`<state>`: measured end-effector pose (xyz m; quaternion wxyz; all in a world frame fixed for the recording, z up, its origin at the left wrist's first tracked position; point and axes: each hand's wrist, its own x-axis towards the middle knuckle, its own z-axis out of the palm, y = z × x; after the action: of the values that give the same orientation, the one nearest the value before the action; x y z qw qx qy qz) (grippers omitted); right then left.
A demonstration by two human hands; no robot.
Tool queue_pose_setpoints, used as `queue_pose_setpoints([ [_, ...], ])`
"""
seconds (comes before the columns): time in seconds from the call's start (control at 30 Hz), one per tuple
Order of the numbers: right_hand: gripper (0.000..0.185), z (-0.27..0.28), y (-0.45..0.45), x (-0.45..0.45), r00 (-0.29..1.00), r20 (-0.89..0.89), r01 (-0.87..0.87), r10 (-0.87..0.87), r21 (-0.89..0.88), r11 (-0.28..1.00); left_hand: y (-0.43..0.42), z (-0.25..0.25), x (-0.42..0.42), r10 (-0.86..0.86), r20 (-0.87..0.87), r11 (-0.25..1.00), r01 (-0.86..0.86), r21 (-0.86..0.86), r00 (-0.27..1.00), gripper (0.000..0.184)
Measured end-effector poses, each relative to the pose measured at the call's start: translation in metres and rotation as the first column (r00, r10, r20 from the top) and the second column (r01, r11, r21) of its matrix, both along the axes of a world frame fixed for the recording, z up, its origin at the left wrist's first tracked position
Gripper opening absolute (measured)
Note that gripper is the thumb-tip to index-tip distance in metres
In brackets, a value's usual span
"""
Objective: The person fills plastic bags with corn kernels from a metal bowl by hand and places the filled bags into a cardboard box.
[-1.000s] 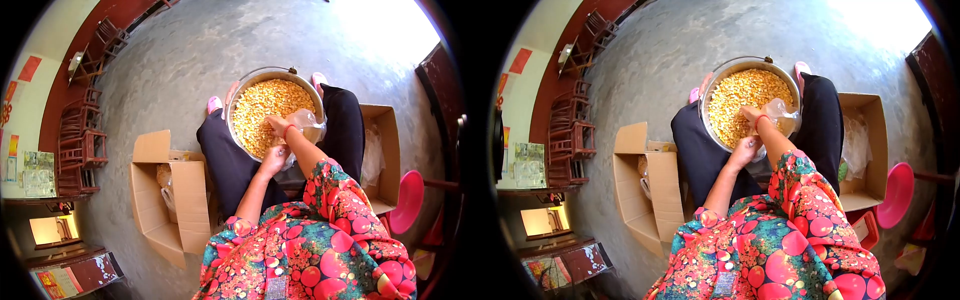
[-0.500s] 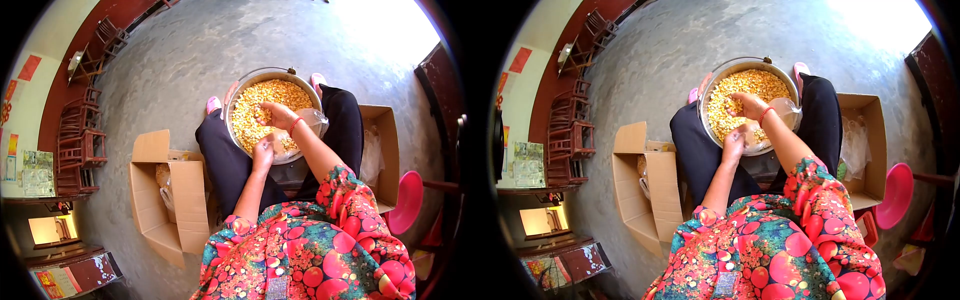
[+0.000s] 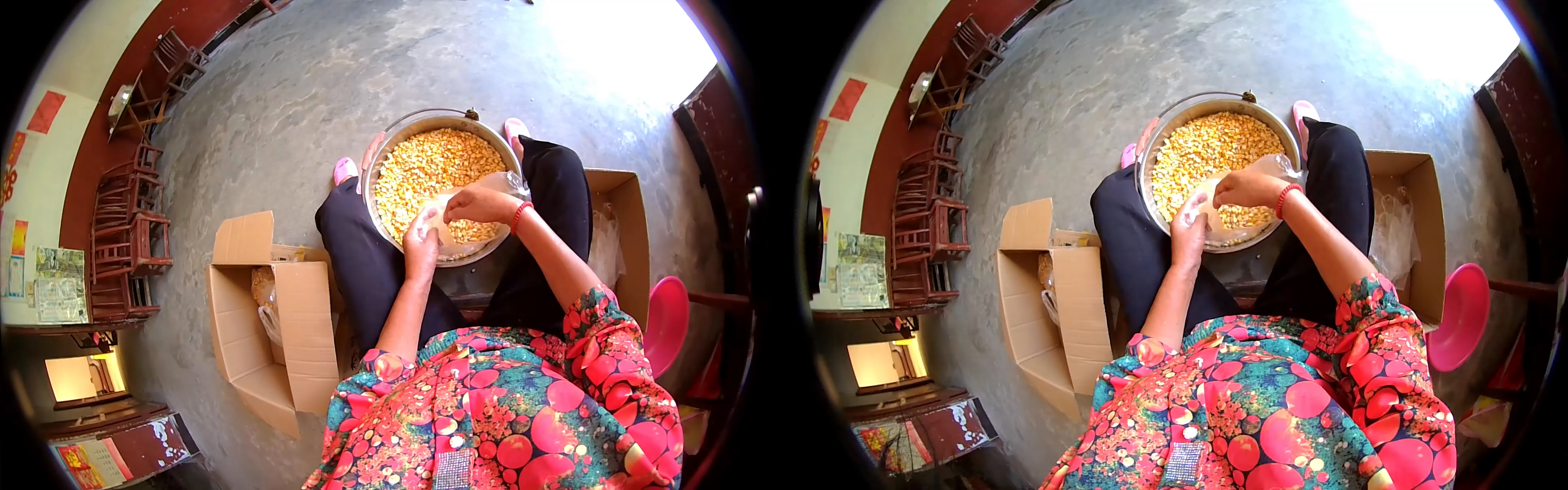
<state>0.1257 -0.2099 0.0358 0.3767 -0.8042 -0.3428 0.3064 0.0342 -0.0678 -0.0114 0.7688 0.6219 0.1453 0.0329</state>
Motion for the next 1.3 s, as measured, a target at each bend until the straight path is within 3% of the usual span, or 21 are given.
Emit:
queue_pose_setpoints([
  [0.07, 0.024, 0.015, 0.008, 0.000, 1.000, 0.014, 0.017, -0.016, -0.079, 0.997, 0.000, -0.004, -0.002, -0.209, -0.103, 0.974, 0.217, 0.073, 0.973, 0.039],
  [0.1, 0.024, 0.015, 0.014, 0.003, 0.979, -0.157, 0.145, -0.132, 0.071, 0.987, -0.006, -0.008, -0.006, -0.161, -0.130, 0.984, 0.170, 0.059, 0.978, 0.037],
  [0.13, 0.023, 0.015, 0.020, 0.006, 0.917, -0.337, 0.291, -0.215, 0.195, 0.937, -0.004, -0.010, -0.006, -0.313, -0.029, 0.903, 0.306, 0.301, 0.949, 0.035],
  [0.2, 0.022, 0.004, 0.035, 0.014, 0.907, -0.325, 0.356, -0.267, 0.254, 0.899, -0.009, -0.016, -0.005, -0.489, -0.038, 0.711, 0.424, 0.561, 0.871, 0.036],
  [0.27, 0.022, -0.020, 0.050, 0.020, 0.766, -0.509, 0.554, -0.393, 0.210, 0.806, -0.014, -0.012, -0.011, -0.500, -0.054, 0.745, 0.461, 0.482, 0.865, 0.035],
  [0.33, 0.017, -0.080, 0.057, 0.038, 0.772, -0.501, 0.490, -0.391, 0.078, 0.868, -0.016, -0.012, -0.013, -0.508, -0.069, 0.774, 0.491, 0.399, 0.858, 0.035],
  [0.37, 0.016, -0.099, 0.062, 0.044, 0.991, 0.130, 0.025, 0.004, -0.219, 0.975, -0.015, -0.016, -0.013, -0.500, -0.095, 0.788, 0.498, 0.362, 0.861, 0.035],
  [0.4, 0.019, -0.112, 0.066, 0.048, 0.639, 0.479, -0.168, 0.602, -0.677, 0.717, -0.014, -0.019, -0.013, -0.494, -0.121, 0.800, 0.504, 0.324, 0.861, 0.034],
  [0.43, 0.019, -0.125, 0.066, 0.047, 0.638, 0.478, -0.171, 0.604, -0.677, 0.716, -0.013, -0.018, -0.012, -0.490, -0.126, 0.798, 0.503, 0.332, 0.862, 0.032],
  [0.5, 0.019, -0.141, 0.061, 0.038, 0.883, 0.400, -0.126, 0.247, -0.306, 0.944, -0.013, -0.011, -0.012, -0.486, -0.122, 0.767, 0.489, 0.414, 0.865, 0.030],
  [0.53, 0.019, -0.142, 0.064, 0.033, 0.884, 0.395, -0.129, 0.250, -0.308, 0.943, -0.014, -0.008, -0.013, -0.485, -0.115, 0.728, 0.473, 0.496, 0.867, 0.028],
  [0.57, 0.032, -0.143, 0.069, 0.029, 0.959, 0.284, 0.014, 0.018, -0.110, 0.994, -0.014, -0.010, -0.013, -0.484, -0.118, 0.729, 0.475, 0.494, 0.867, 0.028],
  [0.67, 0.056, -0.139, 0.069, 0.030, 0.905, 0.424, -0.031, 0.029, -0.003, 1.000, -0.014, -0.026, -0.013, -0.447, -0.168, 0.744, 0.470, 0.475, 0.879, 0.025],
  [0.7, 0.044, -0.144, 0.073, 0.031, 0.984, -0.010, 0.179, -0.179, 0.086, 0.980, -0.014, -0.029, -0.012, -0.439, -0.046, 0.756, 0.397, 0.520, 0.897, 0.025],
  [0.73, 0.037, -0.149, 0.076, 0.030, 0.985, -0.042, 0.173, -0.170, 0.093, 0.980, -0.013, -0.033, -0.013, -0.429, 0.076, 0.768, 0.319, 0.556, 0.900, 0.024],
  [0.8, 0.025, -0.159, 0.082, 0.030, 0.983, -0.106, 0.164, -0.153, 0.106, 0.981, -0.011, -0.024, -0.014, -0.438, -0.022, 0.745, 0.377, 0.550, 0.899, 0.024],
  [0.83, 0.020, -0.137, 0.087, 0.026, 0.694, -0.650, 0.523, -0.309, 0.159, 0.838, -0.011, -0.017, -0.014, -0.450, -0.117, 0.721, 0.438, 0.537, 0.885, 0.025],
  [0.87, 0.018, -0.115, 0.089, 0.023, 0.148, -0.964, 0.791, -0.220, -0.018, 0.612, -0.011, -0.017, -0.014, -0.450, -0.117, 0.722, 0.438, 0.536, 0.885, 0.025],
  [0.97, 0.015, -0.080, 0.080, 0.026, 0.150, -0.979, 0.802, -0.139, 0.038, 0.597, -0.013, -0.019, -0.012, -0.414, -0.173, 0.812, 0.448, 0.373, 0.894, 0.028],
  [1.13, 0.019, -0.034, 0.064, 0.035, 0.194, -0.981, 0.776, -0.024, 0.138, 0.615, -0.005, -0.020, -0.005, -0.151, -0.175, 0.973, 0.178, 0.146, 0.973, 0.037],
  [1.3, 0.022, 0.005, 0.033, 0.028, 0.428, -0.904, 0.630, -0.025, 0.278, 0.725, 0.003, -0.025, 0.001, -0.018, -0.101, 0.993, 0.029, 0.111, 0.995, 0.041],
])
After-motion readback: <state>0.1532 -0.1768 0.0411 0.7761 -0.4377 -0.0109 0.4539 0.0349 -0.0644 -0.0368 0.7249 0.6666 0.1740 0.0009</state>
